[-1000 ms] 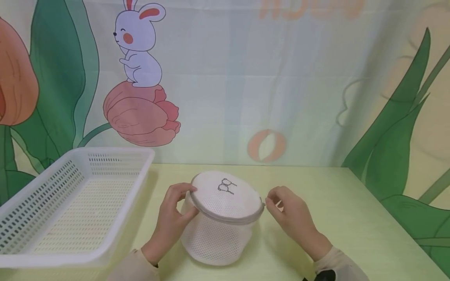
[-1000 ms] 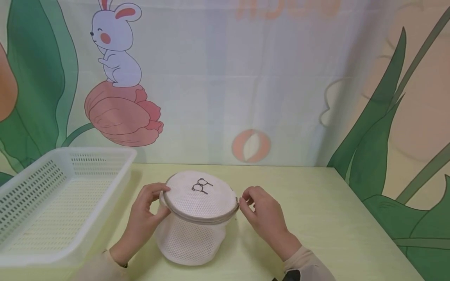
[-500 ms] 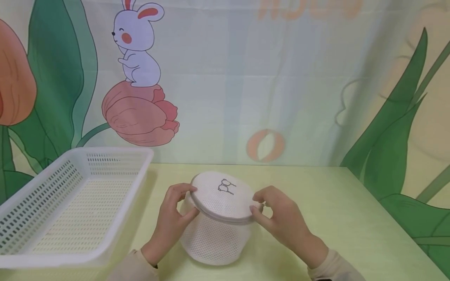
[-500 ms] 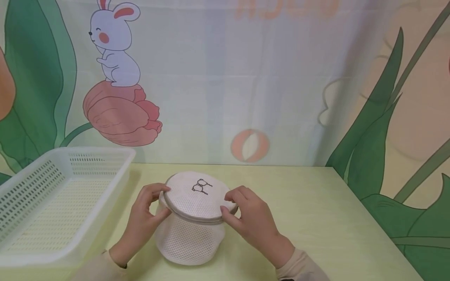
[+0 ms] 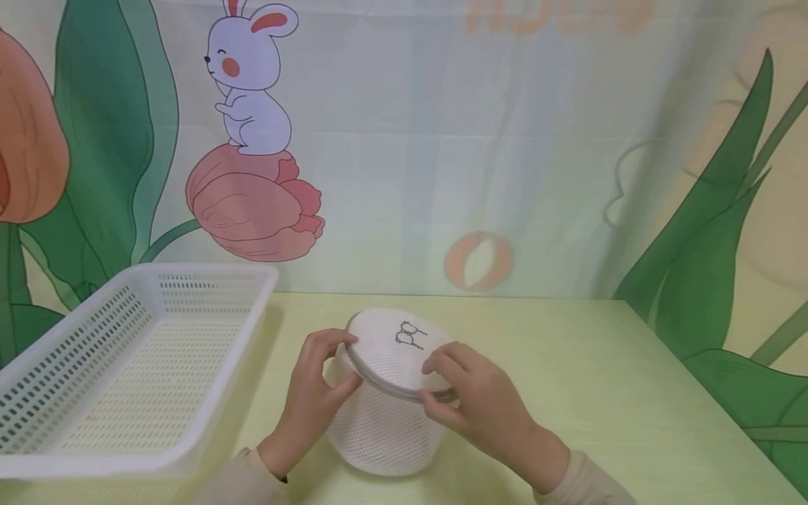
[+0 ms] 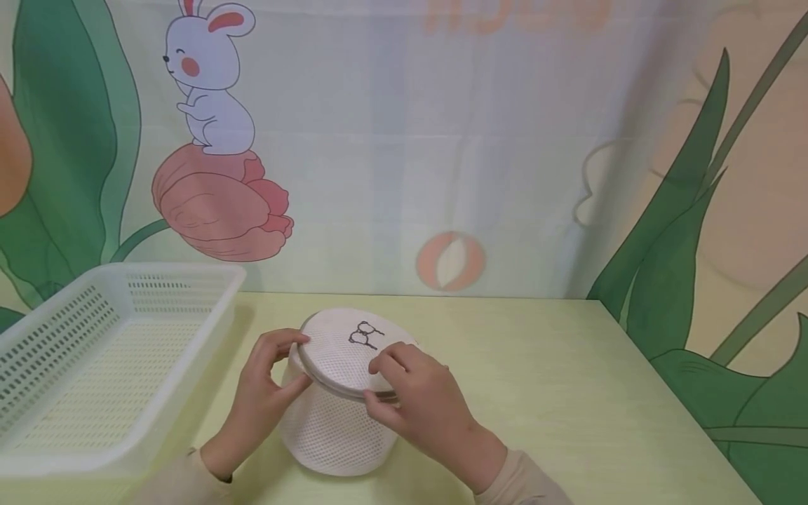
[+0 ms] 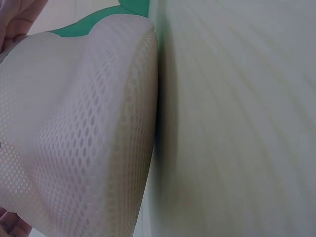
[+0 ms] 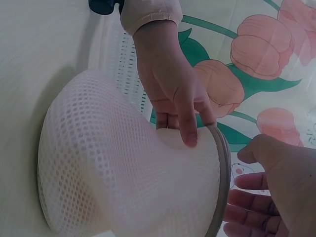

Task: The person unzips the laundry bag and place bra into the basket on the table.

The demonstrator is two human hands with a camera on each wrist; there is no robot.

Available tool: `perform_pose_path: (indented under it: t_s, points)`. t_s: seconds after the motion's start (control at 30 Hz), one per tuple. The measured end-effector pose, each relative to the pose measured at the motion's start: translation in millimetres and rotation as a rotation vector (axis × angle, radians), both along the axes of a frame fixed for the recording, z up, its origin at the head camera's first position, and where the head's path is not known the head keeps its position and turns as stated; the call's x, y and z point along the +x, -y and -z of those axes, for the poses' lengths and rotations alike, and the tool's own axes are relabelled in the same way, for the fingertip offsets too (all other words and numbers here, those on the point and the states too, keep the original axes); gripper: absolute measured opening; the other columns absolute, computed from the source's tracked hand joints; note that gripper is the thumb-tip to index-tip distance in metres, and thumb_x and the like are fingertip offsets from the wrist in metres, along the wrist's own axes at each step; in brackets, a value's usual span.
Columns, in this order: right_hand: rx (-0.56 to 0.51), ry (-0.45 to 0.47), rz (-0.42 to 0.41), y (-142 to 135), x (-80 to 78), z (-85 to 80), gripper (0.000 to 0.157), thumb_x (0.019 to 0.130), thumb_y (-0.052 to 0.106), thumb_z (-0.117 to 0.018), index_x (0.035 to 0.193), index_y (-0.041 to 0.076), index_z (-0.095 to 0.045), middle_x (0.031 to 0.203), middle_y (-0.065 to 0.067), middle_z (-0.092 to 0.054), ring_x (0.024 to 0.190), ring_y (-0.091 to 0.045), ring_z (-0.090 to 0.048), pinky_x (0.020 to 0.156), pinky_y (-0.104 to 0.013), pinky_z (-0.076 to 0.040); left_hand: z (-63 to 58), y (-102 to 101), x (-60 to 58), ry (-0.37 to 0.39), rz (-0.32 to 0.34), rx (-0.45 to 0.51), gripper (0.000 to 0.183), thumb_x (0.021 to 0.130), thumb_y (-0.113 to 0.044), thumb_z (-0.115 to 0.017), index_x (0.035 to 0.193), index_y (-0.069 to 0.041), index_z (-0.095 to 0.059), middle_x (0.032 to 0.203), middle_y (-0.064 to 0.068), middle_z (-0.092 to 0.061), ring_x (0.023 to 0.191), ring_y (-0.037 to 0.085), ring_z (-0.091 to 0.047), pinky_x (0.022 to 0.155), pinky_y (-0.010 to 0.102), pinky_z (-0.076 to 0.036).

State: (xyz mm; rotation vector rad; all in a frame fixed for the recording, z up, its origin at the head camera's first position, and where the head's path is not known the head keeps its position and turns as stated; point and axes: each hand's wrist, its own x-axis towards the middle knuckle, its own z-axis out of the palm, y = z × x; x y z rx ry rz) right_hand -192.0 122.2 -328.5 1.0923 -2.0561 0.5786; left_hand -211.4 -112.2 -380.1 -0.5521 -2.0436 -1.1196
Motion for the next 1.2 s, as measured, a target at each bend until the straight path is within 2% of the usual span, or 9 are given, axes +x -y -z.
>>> perform_pose_path:
  t_s: [0.17, 0.47, 0.67, 0.87, 1.2]
  points:
    - [0.052, -0.063, 0.040, 5, 0.2, 1.4, 0.025, 0.069, 0.015, -0.075, 0.088, 0.010, -0.060, 0.089, -0.001, -0.061, 0.077, -0.012, -0.060, 0.065, -0.015, -0.052, -0.7, -1, 0.8, 0.003, -0.008, -0.013, 0.052, 0.067, 0.003, -0.082, 0.112, -0.007, -0.058, 0.116, 0.011, -0.054, 0.110, 0.021, -0.051, 0.086, 0.035, -0.051]
    - [0.116, -0.179, 0.044, 10, -0.3, 3.1, 0.030, 0.064, 0.014, -0.079, 0.086, 0.010, -0.058, 0.089, -0.001, -0.061, 0.071, -0.013, -0.058, 0.062, -0.022, -0.051, 0.5, -2, 0.4, -0.021, -0.009, -0.025, 0.051, 0.067, 0.005, -0.081, 0.111, -0.006, -0.058, 0.115, 0.011, -0.054, 0.108, 0.022, -0.051, 0.081, 0.041, -0.051]
    - [0.157, -0.213, 0.058, 14, 1.0, 2.7, 0.031, 0.064, 0.013, -0.081, 0.085, 0.010, -0.058, 0.087, -0.002, -0.060, 0.068, -0.012, -0.056, 0.057, -0.020, -0.049, 0.6, -3, 0.8, -0.027, -0.018, -0.031, 0.050, 0.068, 0.006, -0.080, 0.111, -0.007, -0.059, 0.114, 0.009, -0.055, 0.107, 0.023, -0.052, 0.080, 0.039, -0.050]
    - [0.208, -0.233, 0.084, 16, 1.7, 3.5, 0.026, 0.066, 0.012, -0.079, 0.082, 0.009, -0.059, 0.084, -0.001, -0.058, 0.067, -0.011, -0.054, 0.056, -0.017, -0.048, 0.0, -3, 1.7, -0.029, -0.025, -0.036, 0.050, 0.068, 0.006, -0.080, 0.110, -0.006, -0.059, 0.113, 0.009, -0.055, 0.105, 0.022, -0.052, 0.079, 0.037, -0.050]
    - [0.189, -0.324, 0.066, 17, -0.6, 2.1, 0.023, 0.065, 0.001, -0.074, 0.081, 0.005, -0.057, 0.081, -0.002, -0.057, 0.064, -0.011, -0.054, 0.055, -0.014, -0.048, 0.8, -4, 1.5, -0.011, -0.025, -0.038, 0.052, 0.070, 0.003, -0.080, 0.116, -0.005, -0.058, 0.115, 0.011, -0.055, 0.104, 0.023, -0.053, 0.080, 0.036, -0.051]
